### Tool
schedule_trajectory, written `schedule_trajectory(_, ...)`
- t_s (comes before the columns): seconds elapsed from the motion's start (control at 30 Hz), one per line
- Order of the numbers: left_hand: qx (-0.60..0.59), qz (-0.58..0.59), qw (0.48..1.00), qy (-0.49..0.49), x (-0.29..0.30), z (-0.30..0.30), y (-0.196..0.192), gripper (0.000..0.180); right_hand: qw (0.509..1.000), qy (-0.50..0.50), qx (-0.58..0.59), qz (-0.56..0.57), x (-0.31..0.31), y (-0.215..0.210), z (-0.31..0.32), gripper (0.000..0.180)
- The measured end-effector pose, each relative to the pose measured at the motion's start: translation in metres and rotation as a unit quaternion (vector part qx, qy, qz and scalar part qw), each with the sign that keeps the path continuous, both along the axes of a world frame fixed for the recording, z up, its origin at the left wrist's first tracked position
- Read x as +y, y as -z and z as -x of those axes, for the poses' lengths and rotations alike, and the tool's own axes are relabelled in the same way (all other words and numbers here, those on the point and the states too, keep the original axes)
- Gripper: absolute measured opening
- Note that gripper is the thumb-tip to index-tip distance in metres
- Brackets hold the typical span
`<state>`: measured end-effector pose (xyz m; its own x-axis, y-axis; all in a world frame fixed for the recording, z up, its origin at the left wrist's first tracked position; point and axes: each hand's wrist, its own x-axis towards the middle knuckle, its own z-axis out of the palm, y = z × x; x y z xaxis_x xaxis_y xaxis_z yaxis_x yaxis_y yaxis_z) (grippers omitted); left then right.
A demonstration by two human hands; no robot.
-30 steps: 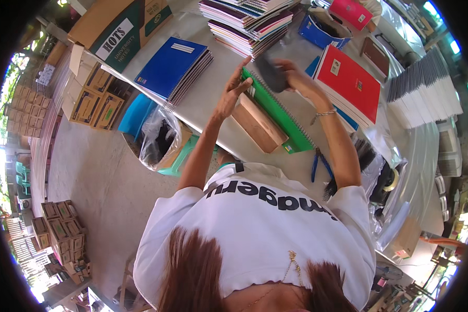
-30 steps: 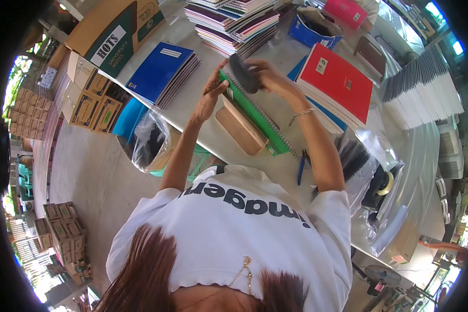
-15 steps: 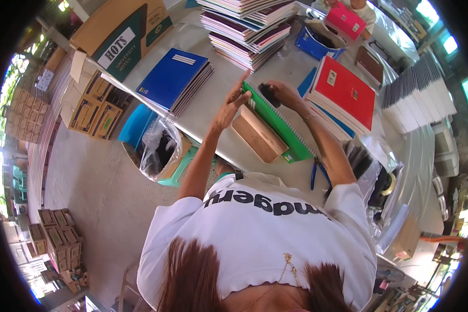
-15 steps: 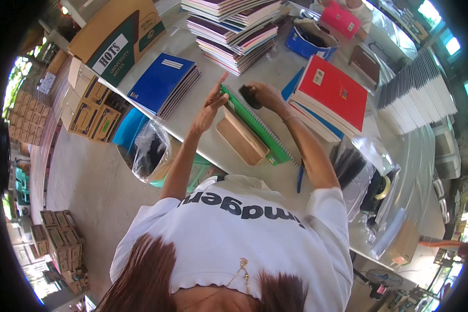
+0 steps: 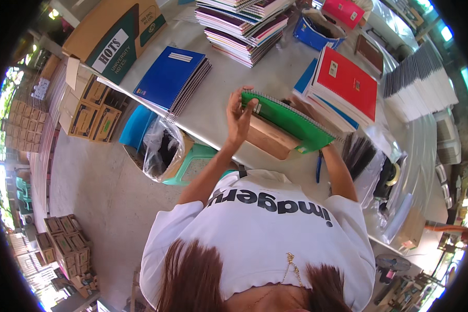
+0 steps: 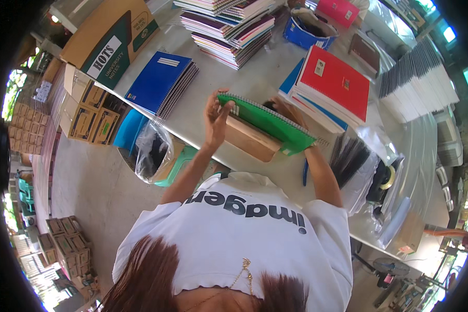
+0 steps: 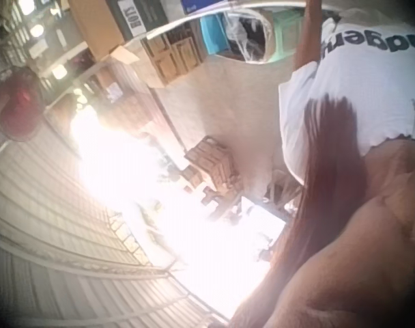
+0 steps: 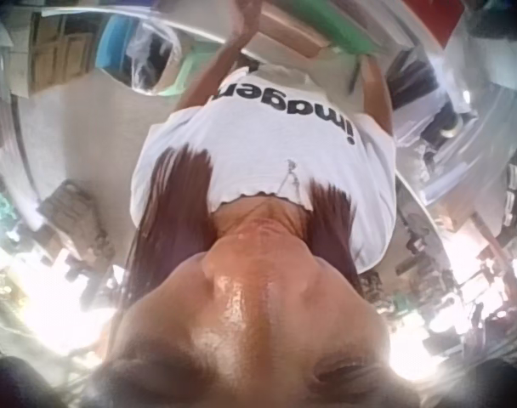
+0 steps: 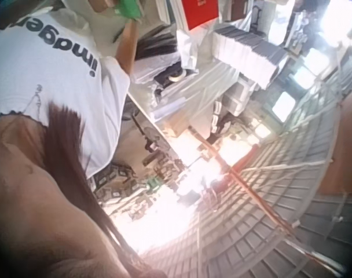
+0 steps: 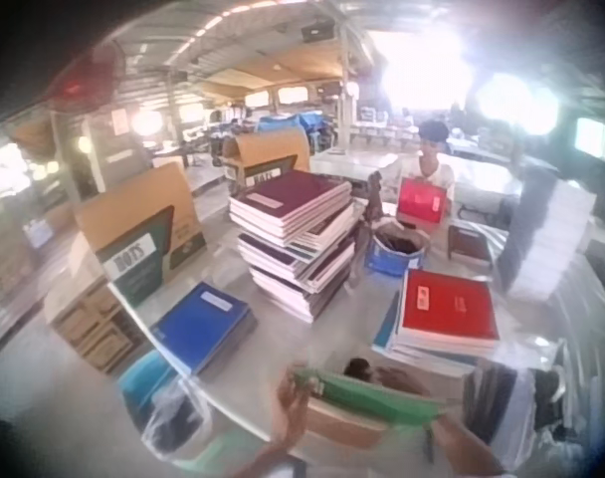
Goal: The person places notebooks one at a time into a wooden holder, threads a plastic spiral through the punched holes, and uses shears to trim the excess spiral wire.
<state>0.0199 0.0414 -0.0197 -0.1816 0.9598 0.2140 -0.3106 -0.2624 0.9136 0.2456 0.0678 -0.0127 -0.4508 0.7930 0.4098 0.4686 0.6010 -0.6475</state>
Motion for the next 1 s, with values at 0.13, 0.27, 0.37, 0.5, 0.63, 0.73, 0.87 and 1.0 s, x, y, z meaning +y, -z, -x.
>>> schedule_trajectory(0.13, 0.007, 0.045, 0.999, -0.017, -0.036, -0.023, -0.013, 0.026, 0.97, 0.16, -0.143, 0.11, -0.07, 0.135, -0.131, 0.039)
schedule_trajectory(0.27, 0.08, 0.076, 0.993, -0.031, -0.053, -0.011, -0.018, 0.019, 0.929, 0.322, -0.172, 0.056, -0.154, 0.123, -0.104, 0.059)
schedule_trajectory(0.37, 0.133, 0.058, 0.989, 0.028, -0.045, 0.002, -0.019, 0.023, 0.847, 0.46, -0.262, 0.047, -0.198, 0.111, -0.061, 0.08)
schedule_trajectory(0.5, 0.155, 0.079, 0.98, 0.091, -0.038, 0.02, -0.021, 0.027, 0.858, 0.487, -0.164, 0.005, -0.202, 0.122, -0.062, 0.078)
schedule_trajectory(0.63, 0.142, 0.044, 0.98, 0.136, -0.032, 0.023, -0.03, 0.021, 0.83, 0.5, -0.194, 0.153, -0.198, 0.093, -0.054, 0.078)
schedule_trajectory(0.73, 0.117, 0.029, 0.984, 0.13, -0.027, 0.019, -0.035, 0.018, 0.85, 0.5, -0.14, 0.089, -0.204, 0.093, -0.054, 0.073)
schedule_trajectory(0.87, 0.132, 0.071, 0.974, 0.171, -0.021, 0.028, -0.031, 0.018, 0.868, 0.486, 0.048, 0.095, -0.198, 0.023, -0.001, 0.061)
schedule_trajectory(1.0, 0.15, 0.012, 0.973, 0.177, -0.02, 0.029, -0.03, 0.02, 0.916, 0.378, 0.095, 0.091, -0.177, -0.025, 0.057, 0.05)
